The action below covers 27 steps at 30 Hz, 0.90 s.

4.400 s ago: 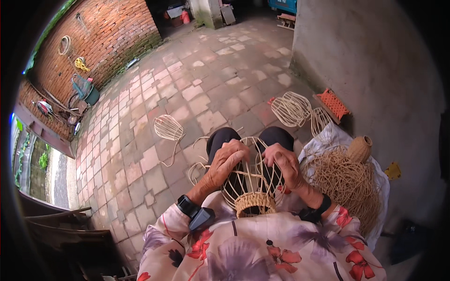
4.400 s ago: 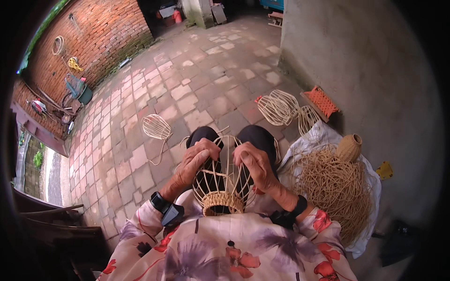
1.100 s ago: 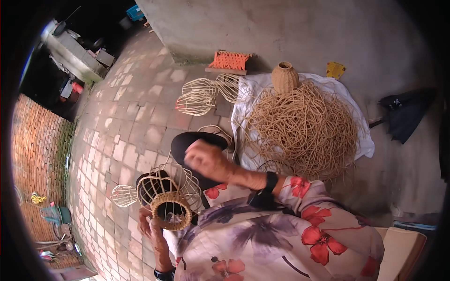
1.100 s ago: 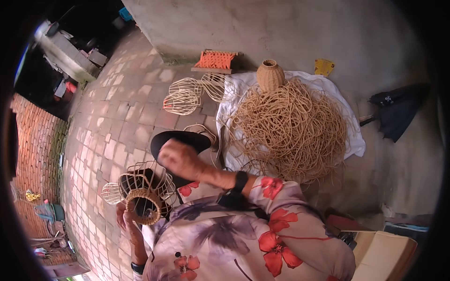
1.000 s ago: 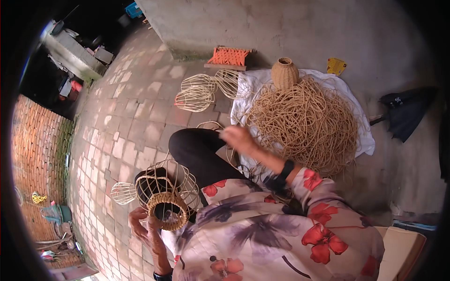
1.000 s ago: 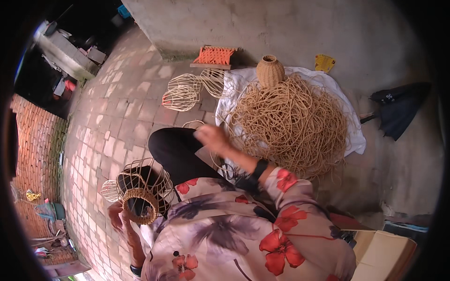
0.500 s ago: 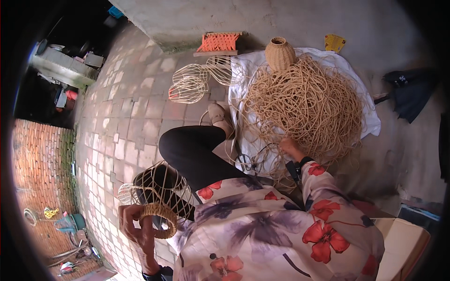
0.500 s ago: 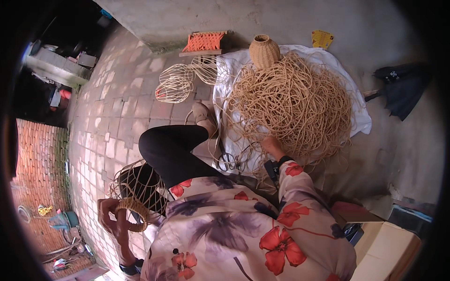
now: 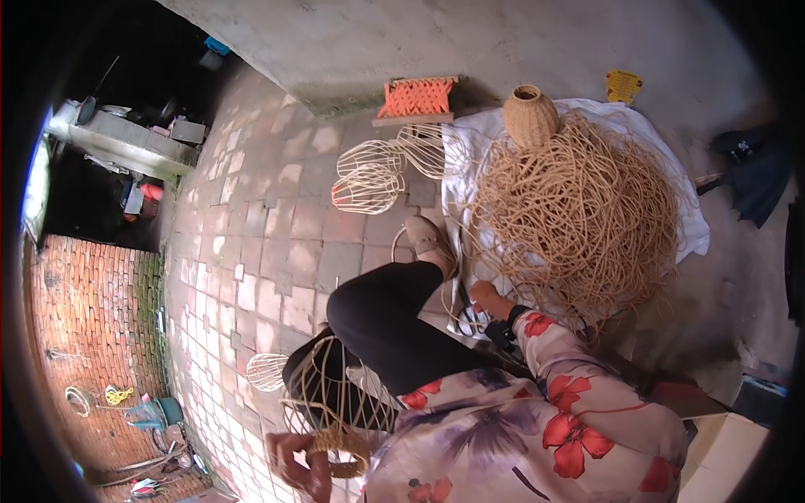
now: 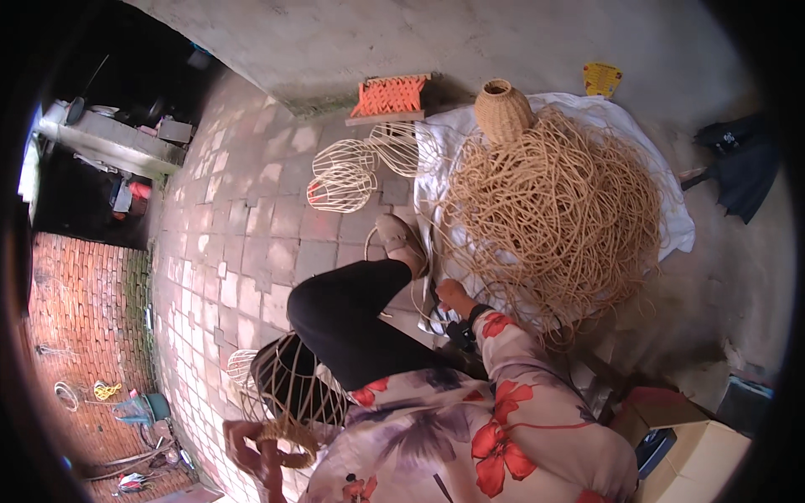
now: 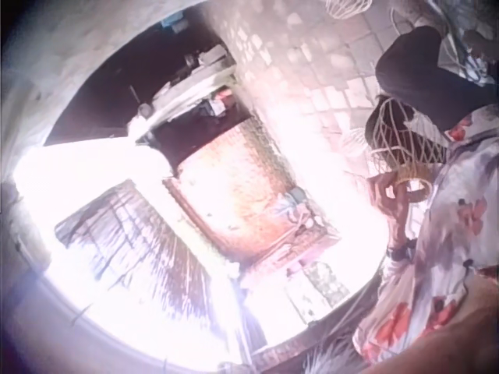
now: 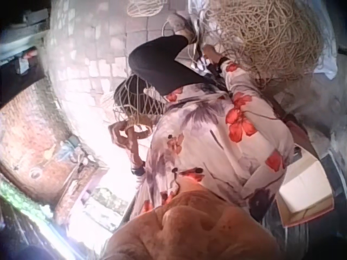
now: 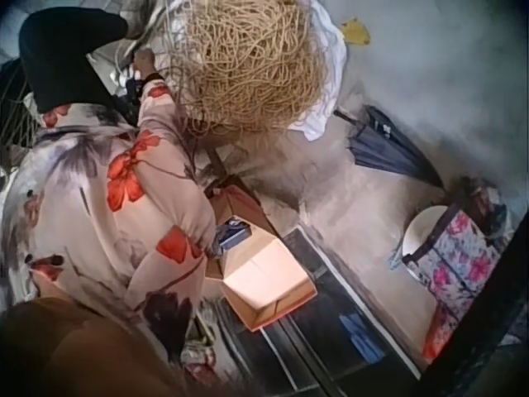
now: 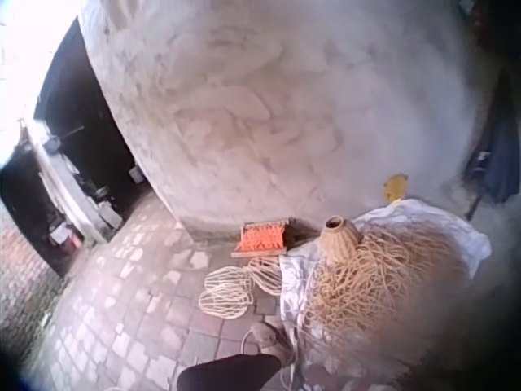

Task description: Weaving a small basket or trap using rattan strips.

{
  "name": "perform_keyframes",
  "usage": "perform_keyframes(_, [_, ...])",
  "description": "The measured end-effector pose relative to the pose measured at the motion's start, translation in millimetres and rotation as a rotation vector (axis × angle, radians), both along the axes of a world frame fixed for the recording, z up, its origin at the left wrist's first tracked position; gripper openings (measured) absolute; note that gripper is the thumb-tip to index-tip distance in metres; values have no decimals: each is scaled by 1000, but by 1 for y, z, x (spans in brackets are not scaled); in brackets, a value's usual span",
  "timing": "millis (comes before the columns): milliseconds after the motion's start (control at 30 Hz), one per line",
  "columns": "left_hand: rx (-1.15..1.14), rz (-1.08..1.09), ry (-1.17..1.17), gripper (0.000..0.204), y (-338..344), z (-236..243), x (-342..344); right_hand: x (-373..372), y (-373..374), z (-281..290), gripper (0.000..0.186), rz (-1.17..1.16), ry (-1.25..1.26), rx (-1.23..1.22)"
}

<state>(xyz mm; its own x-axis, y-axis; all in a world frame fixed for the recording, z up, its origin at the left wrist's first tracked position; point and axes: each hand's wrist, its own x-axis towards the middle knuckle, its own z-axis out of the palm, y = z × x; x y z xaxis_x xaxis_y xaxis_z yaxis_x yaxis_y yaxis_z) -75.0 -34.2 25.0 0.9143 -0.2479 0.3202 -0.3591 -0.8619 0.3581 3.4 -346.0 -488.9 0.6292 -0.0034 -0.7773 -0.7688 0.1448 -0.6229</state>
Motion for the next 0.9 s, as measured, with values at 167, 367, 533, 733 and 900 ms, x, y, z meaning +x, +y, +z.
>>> perform_keyframes(167, [-22, -4, 86, 16, 2, 8, -12, 36, 33, -6, 14, -126, 128, 22])
perform_keyframes(367, [-3, 36, 120, 19, 6, 7, -14, 46, 71, -17, 34, -645, 34, 662])
perform_keyframes(533, [-21, -73, 114, 21, 0, 10, -4, 41, 26, -76, 20, -482, -255, 215])
perform_keyframes(733, [-8, 58, 170, 24, 3, 1, -24, 124, -39, 102, 26, -456, -328, 144])
perform_keyframes(900, [-101, -19, 35, 23, 0, -6, -17, 149, -148, 372, 30, -513, -1074, -136])
